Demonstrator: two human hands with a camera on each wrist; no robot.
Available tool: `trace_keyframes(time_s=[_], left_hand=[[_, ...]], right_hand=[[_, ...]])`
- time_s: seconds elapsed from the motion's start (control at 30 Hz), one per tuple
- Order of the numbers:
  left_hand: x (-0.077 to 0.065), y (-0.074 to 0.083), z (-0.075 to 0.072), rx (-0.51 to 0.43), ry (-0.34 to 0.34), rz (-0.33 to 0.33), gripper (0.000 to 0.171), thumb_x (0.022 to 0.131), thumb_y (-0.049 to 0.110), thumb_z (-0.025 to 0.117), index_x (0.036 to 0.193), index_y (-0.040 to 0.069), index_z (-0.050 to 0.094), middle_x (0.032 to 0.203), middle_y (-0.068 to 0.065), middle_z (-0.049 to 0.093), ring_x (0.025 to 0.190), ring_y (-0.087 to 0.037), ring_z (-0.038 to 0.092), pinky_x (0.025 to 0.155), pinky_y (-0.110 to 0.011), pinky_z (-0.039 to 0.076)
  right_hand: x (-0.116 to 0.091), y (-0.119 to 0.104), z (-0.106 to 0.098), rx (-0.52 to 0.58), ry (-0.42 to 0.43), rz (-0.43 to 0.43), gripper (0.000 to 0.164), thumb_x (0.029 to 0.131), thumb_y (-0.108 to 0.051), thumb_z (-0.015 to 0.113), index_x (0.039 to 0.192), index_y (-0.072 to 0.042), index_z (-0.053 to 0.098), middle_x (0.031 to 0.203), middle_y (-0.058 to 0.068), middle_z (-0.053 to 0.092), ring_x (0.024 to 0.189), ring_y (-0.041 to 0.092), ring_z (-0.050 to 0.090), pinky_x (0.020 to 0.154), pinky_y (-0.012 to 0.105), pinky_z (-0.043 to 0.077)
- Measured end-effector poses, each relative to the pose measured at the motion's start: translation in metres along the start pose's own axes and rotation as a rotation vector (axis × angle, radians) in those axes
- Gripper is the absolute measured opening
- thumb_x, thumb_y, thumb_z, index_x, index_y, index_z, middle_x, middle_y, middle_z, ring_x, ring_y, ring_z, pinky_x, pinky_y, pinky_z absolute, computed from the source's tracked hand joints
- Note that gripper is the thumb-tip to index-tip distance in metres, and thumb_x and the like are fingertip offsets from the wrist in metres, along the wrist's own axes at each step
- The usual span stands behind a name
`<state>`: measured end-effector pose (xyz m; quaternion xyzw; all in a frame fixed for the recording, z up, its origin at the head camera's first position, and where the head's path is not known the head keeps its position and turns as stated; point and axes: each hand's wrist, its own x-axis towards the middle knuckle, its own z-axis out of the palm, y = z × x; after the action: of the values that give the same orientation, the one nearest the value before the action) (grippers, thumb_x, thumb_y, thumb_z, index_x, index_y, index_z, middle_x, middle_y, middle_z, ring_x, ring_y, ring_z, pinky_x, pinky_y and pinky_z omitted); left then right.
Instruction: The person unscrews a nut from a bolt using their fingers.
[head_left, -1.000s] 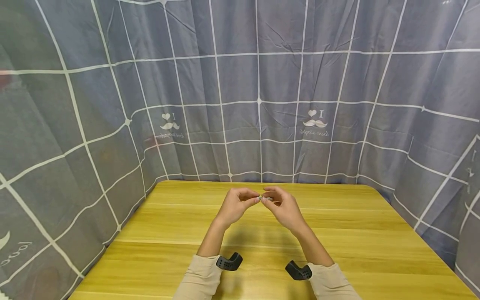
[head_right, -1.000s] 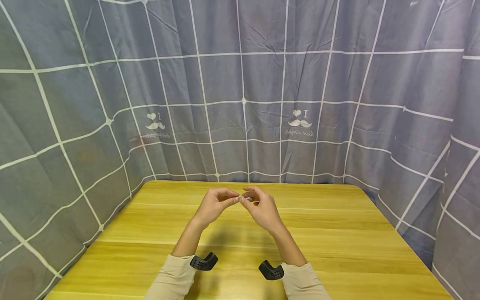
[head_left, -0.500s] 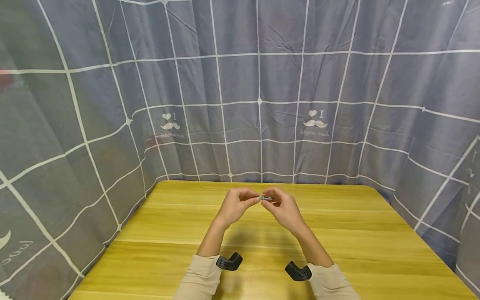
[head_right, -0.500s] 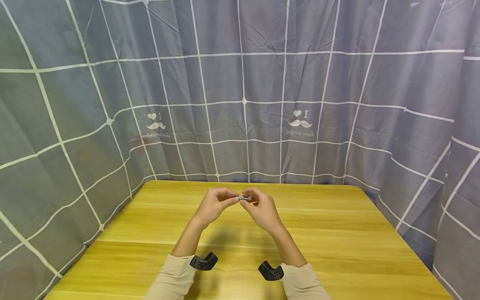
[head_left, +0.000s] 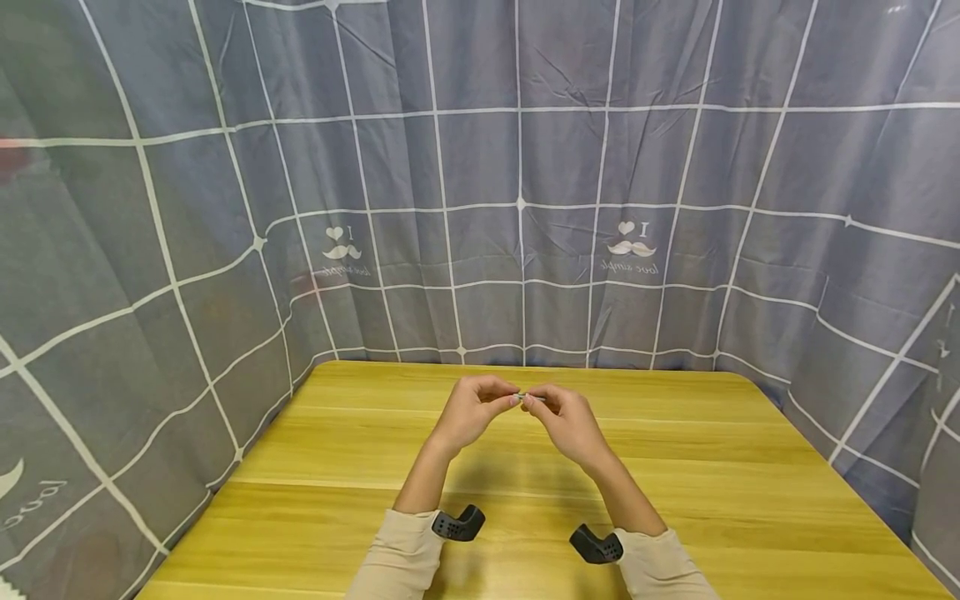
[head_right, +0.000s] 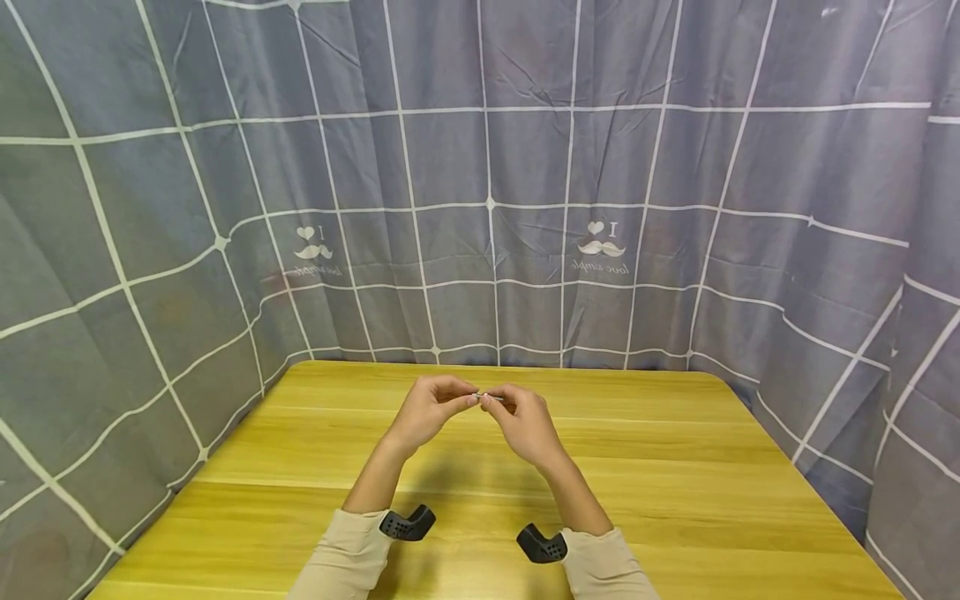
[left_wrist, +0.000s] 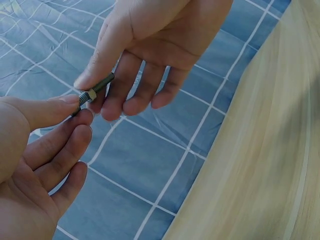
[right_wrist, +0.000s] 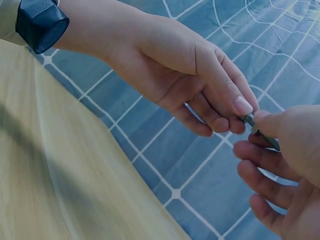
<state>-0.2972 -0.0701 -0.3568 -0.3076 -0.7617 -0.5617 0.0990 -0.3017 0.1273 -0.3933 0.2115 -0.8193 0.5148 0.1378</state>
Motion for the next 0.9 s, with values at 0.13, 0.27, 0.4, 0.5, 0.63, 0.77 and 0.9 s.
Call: trace_keyframes(time_s=[0.13, 0.27, 0.4, 0.5, 0.63, 0.77, 0.9], left_hand=[[-0.0006, -0.0003, -0.0001, 0.000, 0.000, 0.002, 0.014, 0.096, -0.003, 0.070, 0.108, -0.009, 0.075, 0.106, -0.019, 0.074, 0.099, -0.034, 0.070, 0.086, -0.043, 0.057], [-0.0012, -0.0007, 0.0000, -0.002, 0.001, 0.003, 0.014, 0.096, -0.003, 0.070, 0.108, -0.010, 0.075, 0.106, -0.020, 0.074, 0.099, -0.035, 0.070, 0.087, -0.045, 0.057], [-0.0011, -0.0006, 0.0003, 0.000, 0.002, 0.001, 0.015, 0.096, -0.003, 0.070, 0.108, -0.011, 0.075, 0.106, -0.020, 0.074, 0.099, -0.035, 0.071, 0.087, -0.046, 0.057], [-0.0006, 0.0002, 0.0007, 0.003, 0.003, 0.000, 0.015, 0.096, -0.003, 0.071, 0.109, -0.011, 0.074, 0.106, -0.019, 0.074, 0.098, -0.035, 0.071, 0.086, -0.045, 0.057], [-0.0001, 0.0006, 0.0002, 0.004, 0.003, 0.003, 0.015, 0.096, -0.003, 0.070, 0.108, -0.011, 0.074, 0.106, -0.020, 0.073, 0.099, -0.035, 0.071, 0.086, -0.045, 0.057], [-0.0005, 0.0000, -0.0003, 0.000, -0.001, 0.007, 0.015, 0.096, -0.003, 0.070, 0.109, -0.012, 0.074, 0.107, -0.021, 0.073, 0.098, -0.036, 0.071, 0.086, -0.044, 0.057], [-0.0005, -0.0010, -0.0002, 0.000, -0.004, 0.010, 0.015, 0.097, -0.003, 0.070, 0.109, -0.012, 0.074, 0.106, -0.021, 0.073, 0.098, -0.036, 0.070, 0.086, -0.043, 0.057]], right_hand=[[0.0003, 0.0001, 0.0007, -0.002, 0.027, -0.024, 0.020, 0.101, -0.011, 0.070, 0.119, -0.005, 0.074, 0.113, 0.005, 0.073, 0.103, 0.024, 0.070, 0.089, 0.046, 0.056], [0.0013, 0.0015, 0.0017, 0.023, 0.051, -0.041, 0.016, 0.099, -0.009, 0.073, 0.115, -0.006, 0.074, 0.111, 0.004, 0.072, 0.104, 0.023, 0.069, 0.092, 0.048, 0.054], [0.0016, 0.0020, 0.0008, 0.073, 0.098, -0.071, 0.010, 0.100, -0.013, 0.072, 0.107, -0.007, 0.076, 0.106, 0.003, 0.072, 0.103, 0.024, 0.068, 0.093, 0.051, 0.053], [0.0019, 0.0024, -0.0006, 0.094, 0.128, -0.086, 0.012, 0.100, -0.014, 0.072, 0.108, -0.005, 0.075, 0.108, 0.005, 0.072, 0.102, 0.026, 0.068, 0.091, 0.051, 0.053], [0.0021, 0.0028, -0.0007, 0.076, 0.112, -0.050, 0.024, 0.103, -0.019, 0.068, 0.121, -0.003, 0.073, 0.117, 0.008, 0.072, 0.106, 0.026, 0.067, 0.091, 0.049, 0.053], [0.0013, 0.0018, -0.0002, 0.036, 0.055, 0.009, 0.025, 0.105, -0.021, 0.065, 0.121, -0.003, 0.074, 0.112, 0.008, 0.074, 0.105, 0.026, 0.069, 0.090, 0.049, 0.055], [0.0008, 0.0003, 0.0001, 0.014, 0.036, 0.017, 0.019, 0.103, -0.015, 0.067, 0.116, -0.004, 0.075, 0.108, 0.005, 0.074, 0.101, 0.025, 0.069, 0.088, 0.047, 0.056]])
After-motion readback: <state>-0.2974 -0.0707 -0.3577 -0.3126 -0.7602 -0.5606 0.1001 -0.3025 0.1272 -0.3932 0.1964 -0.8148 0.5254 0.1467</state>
